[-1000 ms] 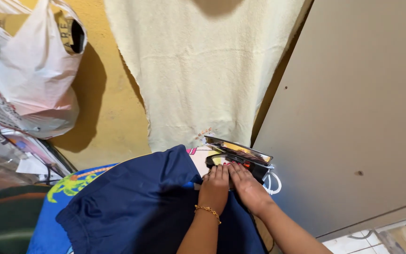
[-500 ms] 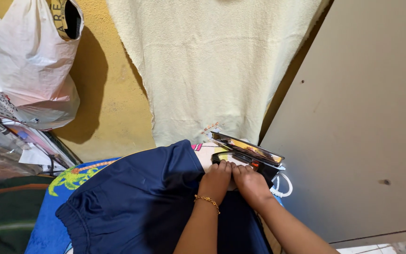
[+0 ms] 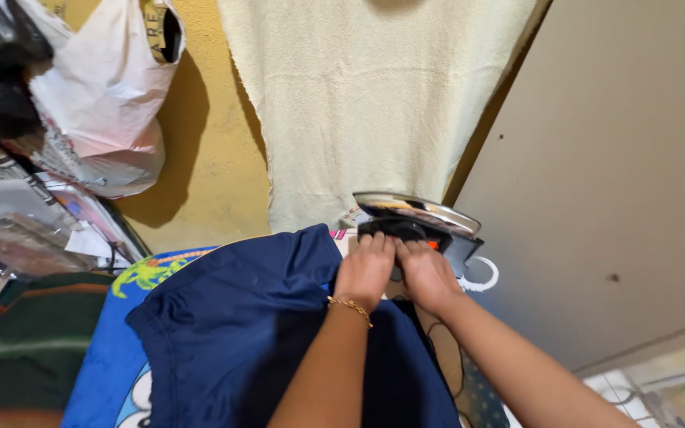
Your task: Ironing a pair of blue shorts on an ironing board.
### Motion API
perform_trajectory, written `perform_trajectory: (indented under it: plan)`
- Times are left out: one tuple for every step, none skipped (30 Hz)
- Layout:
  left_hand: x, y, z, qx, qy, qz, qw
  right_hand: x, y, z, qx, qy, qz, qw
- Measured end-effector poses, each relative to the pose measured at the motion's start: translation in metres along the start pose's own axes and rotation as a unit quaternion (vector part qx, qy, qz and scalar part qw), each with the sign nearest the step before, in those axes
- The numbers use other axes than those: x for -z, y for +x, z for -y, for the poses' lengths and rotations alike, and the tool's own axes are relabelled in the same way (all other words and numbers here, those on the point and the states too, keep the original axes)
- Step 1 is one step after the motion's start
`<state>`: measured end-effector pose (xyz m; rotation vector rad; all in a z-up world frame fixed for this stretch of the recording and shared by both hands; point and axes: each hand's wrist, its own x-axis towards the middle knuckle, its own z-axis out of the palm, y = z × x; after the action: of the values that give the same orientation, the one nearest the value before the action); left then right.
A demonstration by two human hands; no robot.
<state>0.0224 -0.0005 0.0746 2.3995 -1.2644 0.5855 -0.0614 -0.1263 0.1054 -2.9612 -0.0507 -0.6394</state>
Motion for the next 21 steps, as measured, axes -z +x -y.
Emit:
perform_trajectory:
  plan:
    - [0.018,-0.007,0.0,-0.002,0.001,-0.003,1.0,0.009,0.002,0.006,0.0,-0.002,-0.004,1.0]
    - [0.037,-0.015,0.001,-0.031,-0.003,-0.046,0.998,0.017,0.003,0.014,-0.018,0.012,0.003,1.0]
    - [0.056,-0.022,0.003,-0.06,-0.005,-0.089,0.994,0.026,0.005,0.022,-0.037,0.026,0.009,0.999]
    - [0.073,-0.03,0.005,-0.064,-0.003,-0.093,0.994,0.036,0.007,0.032,-0.038,0.024,0.003,0.999]
    - [0.09,-0.042,0.005,-0.062,0.016,-0.091,0.994,0.045,0.006,0.044,-0.054,0.026,0.017,0.998]
    - [0.107,-0.054,0.006,-0.06,0.035,-0.089,0.994,0.054,0.004,0.056,-0.07,0.029,0.031,0.997]
    - [0.119,-0.066,0.009,-0.066,0.037,-0.092,0.993,0.067,0.003,0.07,-0.071,0.028,0.025,0.997]
    - [0.131,-0.078,0.013,-0.046,0.03,-0.067,0.996,0.08,0.003,0.085,-0.108,0.041,0.038,0.993]
    - [0.142,-0.094,0.016,-0.023,0.02,-0.039,0.999,0.092,0.0,0.1,-0.145,0.056,0.056,0.986]
    - [0.144,-0.11,0.023,-0.026,0.021,-0.038,0.999,0.095,-0.004,0.11,-0.148,0.057,0.054,0.986]
    - [0.143,-0.127,0.029,0.003,0.038,-0.032,0.999,0.096,-0.009,0.12,-0.175,0.079,0.065,0.979]
    - [0.143,-0.145,0.035,0.031,0.054,-0.025,0.998,0.097,-0.014,0.13,-0.203,0.1,0.075,0.971]
    - [0.147,-0.163,0.038,0.032,0.054,-0.024,0.998,0.093,-0.021,0.134,-0.203,0.101,0.077,0.971]
    - [0.151,-0.181,0.041,0.071,0.058,0.005,0.996,0.088,-0.028,0.138,-0.205,0.118,0.079,0.968]
    - [0.155,-0.197,0.046,0.11,0.062,0.032,0.992,0.083,-0.033,0.141,-0.206,0.135,0.08,0.966]
    - [0.155,-0.214,0.049,0.11,0.063,0.032,0.991,0.075,-0.041,0.143,-0.205,0.136,0.08,0.966]
    - [0.155,-0.229,0.052,0.134,0.065,0.078,0.986,0.068,-0.047,0.143,-0.199,0.149,0.085,0.965]
    - [0.154,-0.243,0.056,0.158,0.067,0.123,0.978,0.06,-0.053,0.142,-0.193,0.162,0.09,0.964]
    - [0.153,-0.257,0.06,0.158,0.066,0.124,0.977,0.069,-0.059,0.158,-0.194,0.162,0.091,0.963]
    - [0.151,-0.269,0.063,0.172,0.07,0.16,0.969,0.078,-0.063,0.172,-0.223,0.184,0.129,0.949]
    - [0.149,-0.278,0.066,0.186,0.074,0.194,0.961,0.088,-0.067,0.184,-0.251,0.204,0.165,0.932]
